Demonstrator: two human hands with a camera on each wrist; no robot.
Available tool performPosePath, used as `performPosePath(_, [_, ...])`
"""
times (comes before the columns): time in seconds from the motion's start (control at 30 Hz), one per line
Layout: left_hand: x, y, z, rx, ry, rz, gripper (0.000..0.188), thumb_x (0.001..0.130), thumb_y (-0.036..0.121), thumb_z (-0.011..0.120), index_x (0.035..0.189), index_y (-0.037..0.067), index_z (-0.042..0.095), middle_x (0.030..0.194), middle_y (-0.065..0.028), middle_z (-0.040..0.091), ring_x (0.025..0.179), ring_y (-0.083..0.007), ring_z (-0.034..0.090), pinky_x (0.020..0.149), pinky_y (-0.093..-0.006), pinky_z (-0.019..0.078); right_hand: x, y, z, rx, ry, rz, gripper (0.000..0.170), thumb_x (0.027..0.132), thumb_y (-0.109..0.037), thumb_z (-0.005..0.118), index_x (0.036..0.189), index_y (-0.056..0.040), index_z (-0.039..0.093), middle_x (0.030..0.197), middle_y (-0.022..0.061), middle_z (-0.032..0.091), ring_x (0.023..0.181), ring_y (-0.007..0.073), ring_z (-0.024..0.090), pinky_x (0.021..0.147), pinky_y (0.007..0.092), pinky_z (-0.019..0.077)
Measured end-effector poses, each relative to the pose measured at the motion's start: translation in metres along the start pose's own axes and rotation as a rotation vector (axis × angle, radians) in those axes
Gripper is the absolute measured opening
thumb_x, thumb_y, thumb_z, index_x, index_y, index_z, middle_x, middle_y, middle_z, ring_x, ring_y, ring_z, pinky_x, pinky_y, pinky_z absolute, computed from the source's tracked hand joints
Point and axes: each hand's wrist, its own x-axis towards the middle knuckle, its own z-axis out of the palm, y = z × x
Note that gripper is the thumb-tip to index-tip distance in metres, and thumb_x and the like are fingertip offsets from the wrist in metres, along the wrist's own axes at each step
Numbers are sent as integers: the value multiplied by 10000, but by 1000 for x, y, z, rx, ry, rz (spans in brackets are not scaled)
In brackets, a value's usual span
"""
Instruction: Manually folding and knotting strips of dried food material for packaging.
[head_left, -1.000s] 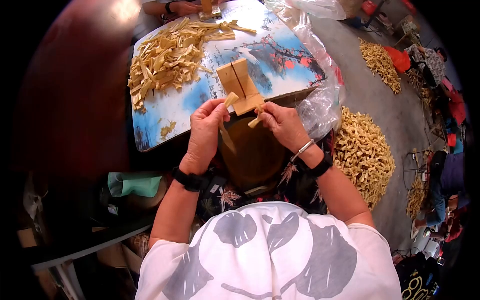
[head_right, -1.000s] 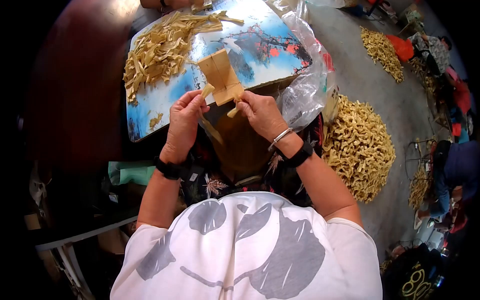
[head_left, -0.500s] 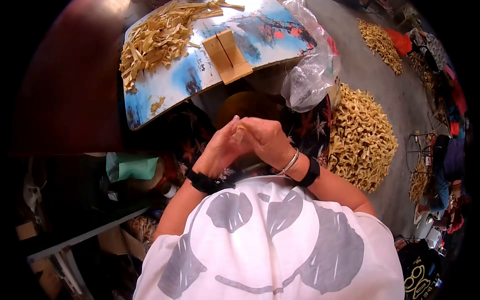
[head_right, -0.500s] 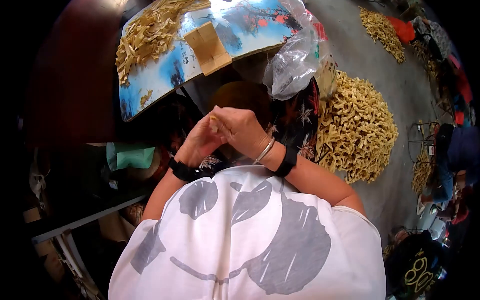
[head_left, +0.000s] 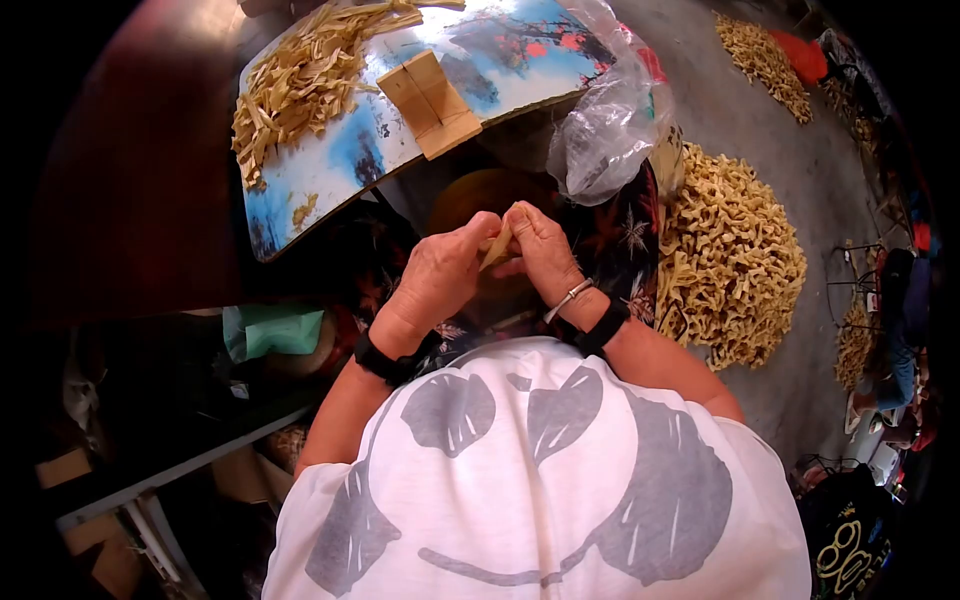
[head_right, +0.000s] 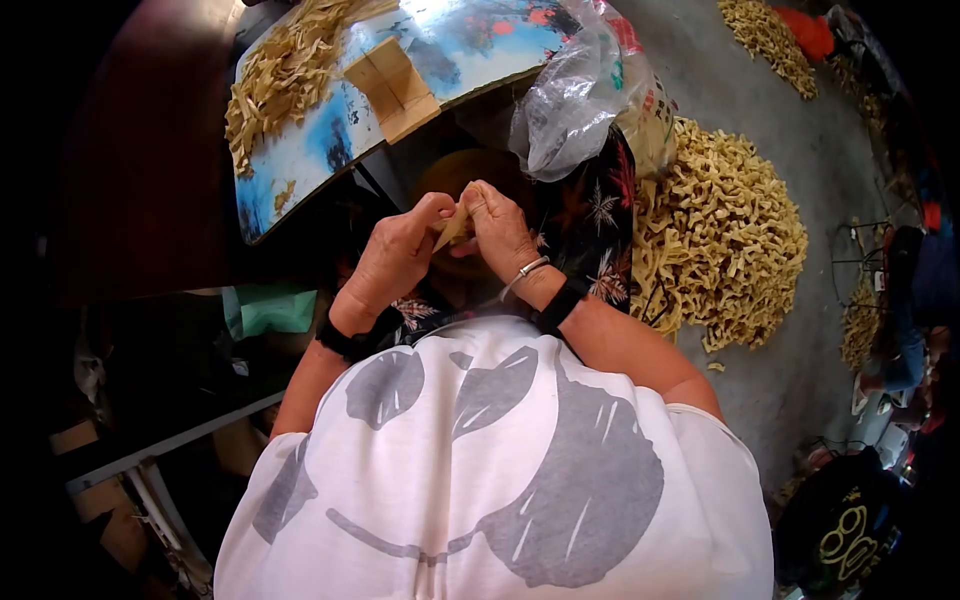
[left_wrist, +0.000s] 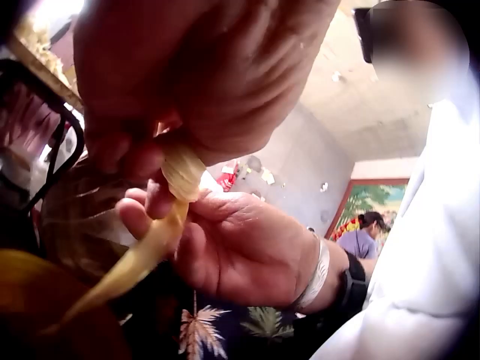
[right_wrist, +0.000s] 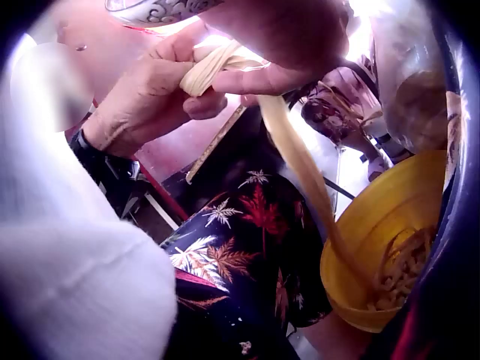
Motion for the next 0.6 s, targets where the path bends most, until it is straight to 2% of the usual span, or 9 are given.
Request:
performPosePath(0.03, [1,2,-1,78,76,49,413,790,-130,545,1156,60,549,906,-155,645,784,-357,658,696,-353,543,2,0,2,45,2,72,258,1024,-261,493,954,-23,564,853,68,644,689,115,640,510,254,561])
performPosePath(0.07, [1,4,-2,155,151,96,398,784,-124,559,1138,56,560,914,-158,631,787,-376,649,695,-364,548,5,-1,3,-61,-2,97,258,1020,-267,501,955,-25,564,820,66,642,664,113,636,492,254,543])
performPosePath(0.13, [-1,3,1,227,185,95,343,790,-111,570,1092,49,591,917,-152,614,774,-356,651,690,-382,551,8,-8,7,-276,-9,145,259,1011,-278,518,958,-29,563,752,63,639,614,109,627,456,253,508])
performPosePath(0.23, [-2,5,8,299,267,79,277,796,-89,589,1035,45,632,891,-140,602,760,-338,649,672,-380,551,9,1,14,-277,57,-16,250,979,-271,579,939,-24,593,677,51,628,549,119,612,454,268,477])
performPosePath(0.33, [-4,1,10,336,302,-10,267,797,-87,596,1022,44,656,882,-134,603,763,-333,647,665,-372,545,9,-1,8,-216,-70,-18,231,939,-241,635,926,-11,626,733,64,658,608,116,624,548,260,508])
performPosePath(0.43, [-2,-8,12,195,344,-34,272,798,-92,599,1024,40,670,890,-131,607,768,-323,650,671,-360,536,3,-3,7,-417,-139,-259,219,947,-232,621,932,-16,657,849,64,672,741,103,633,660,246,513])
performPosePath(0.53, [-3,-9,13,68,369,-16,267,797,-96,598,1014,38,678,896,-135,610,771,-322,649,682,-346,526,7,2,2,-481,-122,-418,233,979,-260,582,1002,-43,664,977,46,664,873,89,617,736,239,515])
performPosePath(0.6, [-4,-10,12,44,387,4,242,806,-85,600,1007,30,674,897,-136,611,761,-314,648,679,-344,525,8,0,0,-39,-348,-22,236,995,-268,566,1077,-61,643,1044,15,635,920,80,605,785,242,513])
